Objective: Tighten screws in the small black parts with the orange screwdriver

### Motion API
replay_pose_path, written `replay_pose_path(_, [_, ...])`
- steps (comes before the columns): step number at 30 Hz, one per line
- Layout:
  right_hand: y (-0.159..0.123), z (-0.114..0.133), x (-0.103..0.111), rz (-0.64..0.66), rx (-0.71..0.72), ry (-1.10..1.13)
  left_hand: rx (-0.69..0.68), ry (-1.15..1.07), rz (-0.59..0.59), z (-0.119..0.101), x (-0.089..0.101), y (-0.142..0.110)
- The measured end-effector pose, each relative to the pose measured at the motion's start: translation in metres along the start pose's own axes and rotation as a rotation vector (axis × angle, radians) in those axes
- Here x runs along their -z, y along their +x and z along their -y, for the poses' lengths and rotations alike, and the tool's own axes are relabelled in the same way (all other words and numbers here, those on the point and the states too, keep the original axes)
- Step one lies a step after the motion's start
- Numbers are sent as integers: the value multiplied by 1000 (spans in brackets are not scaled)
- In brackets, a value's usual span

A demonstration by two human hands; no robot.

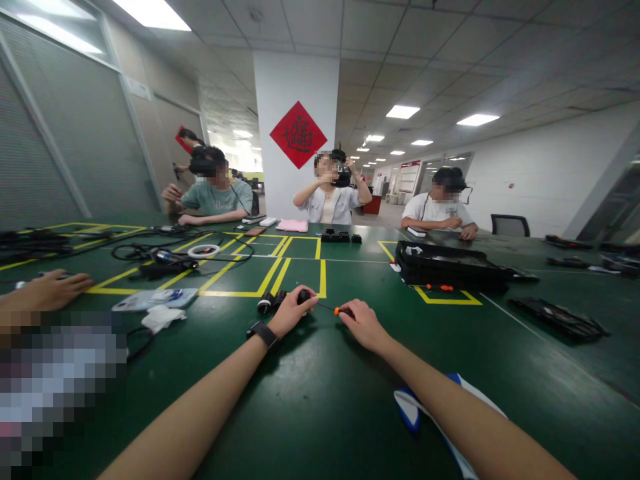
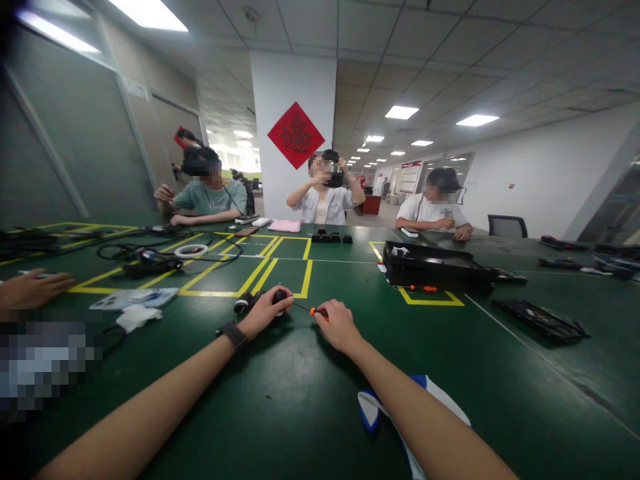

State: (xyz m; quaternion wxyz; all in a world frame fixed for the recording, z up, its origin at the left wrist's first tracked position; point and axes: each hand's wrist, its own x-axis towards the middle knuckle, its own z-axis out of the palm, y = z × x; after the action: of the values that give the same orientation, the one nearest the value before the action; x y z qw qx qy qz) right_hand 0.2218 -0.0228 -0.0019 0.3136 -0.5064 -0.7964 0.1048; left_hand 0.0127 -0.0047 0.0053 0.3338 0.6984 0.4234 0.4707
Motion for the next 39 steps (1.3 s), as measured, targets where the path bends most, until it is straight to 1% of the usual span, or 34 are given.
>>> replay_pose_path(7, [1, -3, 0, -9, 53, 105, 10, 1, 9, -2, 0, -1])
replay_pose_path(11, [2, -3, 0, -2, 57, 149, 14, 8, -3, -3, 1, -1])
replay_pose_path(13, [2, -2, 2, 5, 68, 144, 16, 12, -15, -3, 1, -1])
replay_pose_path(16, [1, -2, 5, -20, 94, 143, 8, 12, -26, -3, 0, -1])
replay_pose_path(19, [2, -4, 4, -39, 75, 160, 14, 13, -20, -2, 0, -1])
replay_pose_path(22, [4, -6, 3, -25, 53, 171, 22, 4, -8, 0, 0, 0])
replay_pose_path(29, [3, -5, 6, -44, 94, 137, 34, -1, -18, 1, 0, 0])
replay_pose_path(34, [3, -4, 7, -7, 73, 141, 32, -12, -8, 4, 0, 1])
replay_pose_path(37, [4, -5, 7, 15, 101, 122, 31, -11, -5, 5, 1, 2])
replay_pose_path(39, [4, -5, 8, 4, 118, 116, 37, -7, -10, 5, 1, 2])
